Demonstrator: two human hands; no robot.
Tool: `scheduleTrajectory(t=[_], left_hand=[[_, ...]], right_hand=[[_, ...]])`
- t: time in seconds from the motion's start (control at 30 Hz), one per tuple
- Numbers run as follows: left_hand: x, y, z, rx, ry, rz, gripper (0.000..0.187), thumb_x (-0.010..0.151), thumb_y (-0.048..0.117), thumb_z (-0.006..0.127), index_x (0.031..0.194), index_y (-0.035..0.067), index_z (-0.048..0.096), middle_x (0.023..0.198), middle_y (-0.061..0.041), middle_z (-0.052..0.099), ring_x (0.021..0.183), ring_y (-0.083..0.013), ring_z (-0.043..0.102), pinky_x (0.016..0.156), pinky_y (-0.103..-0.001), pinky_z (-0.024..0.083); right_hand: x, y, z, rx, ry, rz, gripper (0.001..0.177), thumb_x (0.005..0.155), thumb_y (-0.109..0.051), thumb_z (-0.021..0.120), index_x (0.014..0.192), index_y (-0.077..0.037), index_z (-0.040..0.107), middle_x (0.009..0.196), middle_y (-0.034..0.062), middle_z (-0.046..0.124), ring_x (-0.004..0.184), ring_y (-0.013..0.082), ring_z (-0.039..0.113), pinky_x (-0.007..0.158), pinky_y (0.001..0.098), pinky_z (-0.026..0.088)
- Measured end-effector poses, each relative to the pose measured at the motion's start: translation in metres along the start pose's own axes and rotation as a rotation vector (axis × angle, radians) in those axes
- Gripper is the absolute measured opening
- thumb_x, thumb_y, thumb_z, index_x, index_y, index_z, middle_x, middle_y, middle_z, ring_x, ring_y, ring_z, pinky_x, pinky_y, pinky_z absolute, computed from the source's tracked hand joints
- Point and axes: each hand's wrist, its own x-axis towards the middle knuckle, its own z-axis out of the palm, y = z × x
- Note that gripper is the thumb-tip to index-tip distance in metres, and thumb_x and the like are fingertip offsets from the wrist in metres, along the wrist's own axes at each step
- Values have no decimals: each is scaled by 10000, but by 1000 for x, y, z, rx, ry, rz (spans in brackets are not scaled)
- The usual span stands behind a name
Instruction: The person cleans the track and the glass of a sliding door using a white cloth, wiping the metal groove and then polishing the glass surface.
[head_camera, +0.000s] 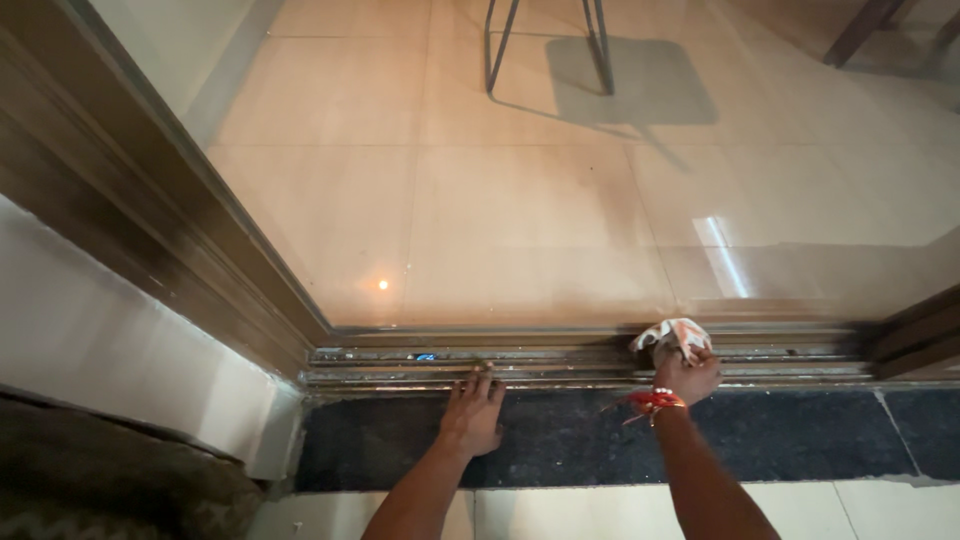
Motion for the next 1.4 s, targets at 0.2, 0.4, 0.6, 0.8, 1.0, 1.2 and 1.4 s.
scheduleTrajectory(t=[0.2,0.4,0.6,0.8,1.0,1.2,1.4], left_hand=[[-1,4,-3,35,-22,-7,892,874,291,736,1590,89,243,1699,-211,-13,1574,-375,36,1241,-576,123],[-4,3,5,60,106,25,915,778,252,793,1545,64,330,1663,-239,131,1535,-400,143,1203,-604,174],[9,-3,25,-26,19,-53,778,824,420,760,1463,82,474,1493,-195,447,1455,-356,380,1237,-611,227],[9,-8,33,65,71,15,1013,756,285,812,1572,46,259,1659,-226,139,1502,-381,224,1206,-562,186],[-1,-6,20,-5,87,35,897,829,253,756,1565,58,281,1669,-229,139,1517,-398,215,1223,-563,185],[-2,-1,15,-46,93,36,861,793,222,756,1527,40,343,1590,-220,313,1482,-380,303,1207,-501,275],[4,-6,29,-9,233,84,763,798,202,737,1472,26,425,1505,-228,419,1432,-397,374,1167,-506,337]], right_hand=[[-27,-3,13,-117,-80,-216,203,897,-176,687,1036,-32,657,967,146,698,889,264,666,789,393,544],[-144,-45,60,-40,-360,-304,388,819,-196,828,1096,8,649,1001,178,669,884,275,627,734,424,512],[-213,-101,69,323,-808,-76,259,774,-62,738,1024,-88,676,1014,84,716,931,208,697,837,345,570],[-158,-36,66,469,-651,-7,257,879,-228,782,1039,-72,654,972,75,694,843,174,659,739,338,552],[-36,-7,18,97,-282,-9,175,849,-170,767,972,-54,720,876,100,730,782,183,666,696,353,548],[34,-9,-21,-89,92,-9,214,850,-149,834,970,-23,709,912,166,737,796,231,695,719,354,568],[33,-17,-9,29,18,-249,89,982,-104,690,1032,-47,737,947,142,771,887,206,717,784,349,578]])
